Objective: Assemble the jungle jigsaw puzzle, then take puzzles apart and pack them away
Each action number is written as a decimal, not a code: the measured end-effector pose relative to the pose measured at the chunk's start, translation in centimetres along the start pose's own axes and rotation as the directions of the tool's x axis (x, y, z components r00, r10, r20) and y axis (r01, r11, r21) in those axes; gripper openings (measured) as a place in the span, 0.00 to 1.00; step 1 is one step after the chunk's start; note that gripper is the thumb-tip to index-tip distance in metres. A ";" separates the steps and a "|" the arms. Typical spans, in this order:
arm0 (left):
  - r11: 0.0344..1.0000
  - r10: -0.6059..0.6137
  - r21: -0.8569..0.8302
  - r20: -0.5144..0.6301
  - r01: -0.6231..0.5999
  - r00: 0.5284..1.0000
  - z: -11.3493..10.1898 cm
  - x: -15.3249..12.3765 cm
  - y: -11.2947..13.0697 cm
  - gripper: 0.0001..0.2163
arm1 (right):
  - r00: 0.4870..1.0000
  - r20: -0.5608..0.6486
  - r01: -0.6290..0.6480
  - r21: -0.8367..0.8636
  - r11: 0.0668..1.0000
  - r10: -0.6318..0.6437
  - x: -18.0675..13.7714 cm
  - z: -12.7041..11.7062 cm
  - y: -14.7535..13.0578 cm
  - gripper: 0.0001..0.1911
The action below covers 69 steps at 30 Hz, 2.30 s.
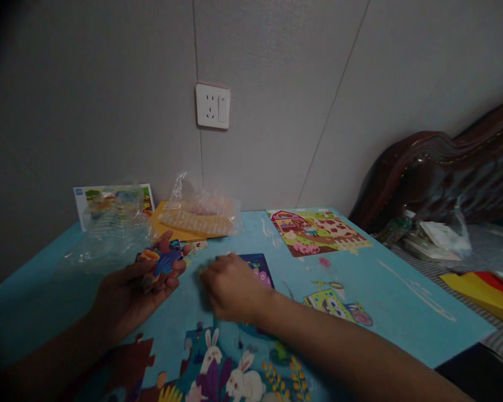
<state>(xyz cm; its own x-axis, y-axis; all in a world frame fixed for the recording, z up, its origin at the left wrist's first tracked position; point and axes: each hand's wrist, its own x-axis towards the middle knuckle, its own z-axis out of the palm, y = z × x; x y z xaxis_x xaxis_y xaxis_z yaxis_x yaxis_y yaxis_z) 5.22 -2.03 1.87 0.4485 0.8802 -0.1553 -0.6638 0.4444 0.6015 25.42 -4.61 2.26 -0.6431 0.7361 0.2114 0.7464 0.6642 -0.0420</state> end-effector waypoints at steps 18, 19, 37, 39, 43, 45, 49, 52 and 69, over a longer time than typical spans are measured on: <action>0.933 -0.081 0.342 -0.110 0.114 0.991 -1.2 0.9 -2.5 0.16 | 0.872 -0.084 -0.488 -0.080 0.869 0.482 0.2 2.9 5.6 0.24; 0.933 -0.074 0.342 -0.125 0.113 0.989 -1.1 0.9 -2.5 0.16 | 0.876 -0.086 -0.479 -0.057 0.876 0.474 0.2 2.9 5.6 0.25; 0.926 -0.079 0.369 -0.010 0.077 0.997 -1.3 0.9 -2.5 0.13 | 0.875 -0.133 -0.427 0.241 0.871 0.466 0.2 3.3 5.2 0.15; 0.928 -0.083 0.363 -0.027 0.087 0.996 -1.3 0.9 -2.5 0.14 | 0.874 -0.157 -0.412 0.266 0.872 0.461 0.2 3.1 5.3 0.14; 0.930 -0.084 0.354 -0.053 0.098 0.995 -1.2 0.9 -2.5 0.16 | 0.853 -0.220 -0.434 0.202 0.878 0.473 0.2 3.0 5.5 0.19; 0.933 -0.083 0.345 -0.060 0.099 0.995 -1.0 0.8 -2.5 0.16 | 0.842 -0.260 -0.431 0.202 0.880 0.472 0.1 3.0 5.7 0.21; 0.930 -0.083 0.358 -0.010 0.081 0.996 -0.9 0.6 -2.5 0.15 | 0.798 -0.343 -0.399 0.317 0.861 0.496 -0.1 2.9 6.0 0.22; 0.922 -0.093 0.378 0.018 0.079 0.996 -0.9 0.6 -2.5 0.15 | 0.769 -0.367 -0.359 0.430 0.828 0.524 -0.4 2.7 6.3 0.23; 0.907 -0.183 0.399 0.078 0.137 0.980 -1.0 0.3 -2.7 0.22 | 0.908 -0.246 -0.209 0.439 0.874 0.340 -0.4 1.8 2.0 0.18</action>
<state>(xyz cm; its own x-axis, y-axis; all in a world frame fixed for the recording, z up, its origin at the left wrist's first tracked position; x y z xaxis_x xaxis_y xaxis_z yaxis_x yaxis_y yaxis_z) 6.54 -2.80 -0.63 0.6075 0.7684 -0.2011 -0.3016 0.4574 0.8366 26.83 -3.36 0.36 -0.2877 0.8618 0.4177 0.7113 0.4844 -0.5094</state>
